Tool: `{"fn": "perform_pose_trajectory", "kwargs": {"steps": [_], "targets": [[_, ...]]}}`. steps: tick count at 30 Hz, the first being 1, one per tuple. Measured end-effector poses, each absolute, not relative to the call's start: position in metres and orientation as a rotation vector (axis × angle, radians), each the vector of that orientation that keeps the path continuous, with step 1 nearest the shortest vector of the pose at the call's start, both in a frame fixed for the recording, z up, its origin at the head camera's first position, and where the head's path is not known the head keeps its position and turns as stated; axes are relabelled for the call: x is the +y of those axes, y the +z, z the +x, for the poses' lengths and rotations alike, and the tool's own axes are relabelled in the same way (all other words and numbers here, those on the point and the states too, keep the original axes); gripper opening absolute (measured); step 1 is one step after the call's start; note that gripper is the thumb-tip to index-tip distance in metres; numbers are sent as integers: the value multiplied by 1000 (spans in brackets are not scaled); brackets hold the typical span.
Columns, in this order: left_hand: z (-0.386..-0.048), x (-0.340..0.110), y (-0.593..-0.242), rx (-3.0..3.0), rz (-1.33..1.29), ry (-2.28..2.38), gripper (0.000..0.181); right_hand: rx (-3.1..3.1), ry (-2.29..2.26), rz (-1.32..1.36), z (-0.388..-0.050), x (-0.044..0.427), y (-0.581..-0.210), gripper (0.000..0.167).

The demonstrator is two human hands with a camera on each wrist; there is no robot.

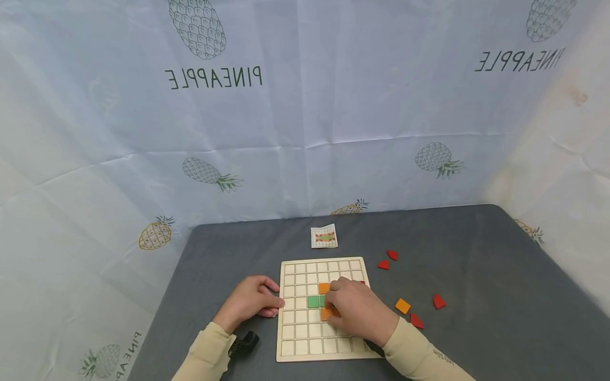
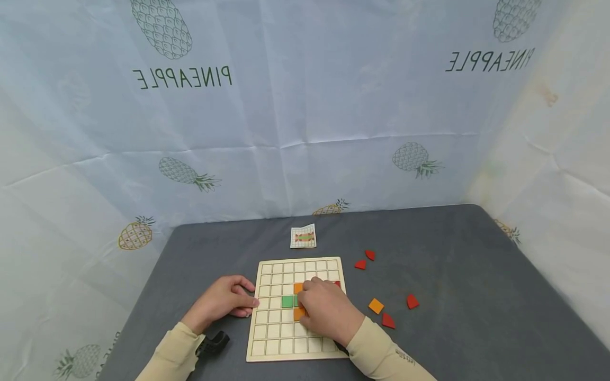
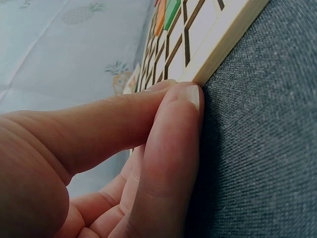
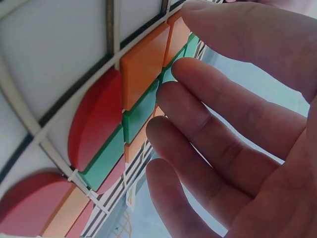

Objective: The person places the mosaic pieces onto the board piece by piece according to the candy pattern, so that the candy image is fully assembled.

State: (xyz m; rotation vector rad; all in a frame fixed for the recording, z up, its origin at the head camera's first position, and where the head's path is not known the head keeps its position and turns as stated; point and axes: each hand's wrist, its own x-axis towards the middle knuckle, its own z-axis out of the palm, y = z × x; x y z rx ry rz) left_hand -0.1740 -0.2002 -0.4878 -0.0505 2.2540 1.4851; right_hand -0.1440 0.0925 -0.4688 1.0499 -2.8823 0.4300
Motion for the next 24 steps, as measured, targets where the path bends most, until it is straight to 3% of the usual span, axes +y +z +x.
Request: {"fn": "perform_pose_trajectory", "kwargs": {"steps": [24], "targets": [[-174,-199,-488,2268,-64,1477,43,-2860,413,1059,-144,91,-469,20]]}}
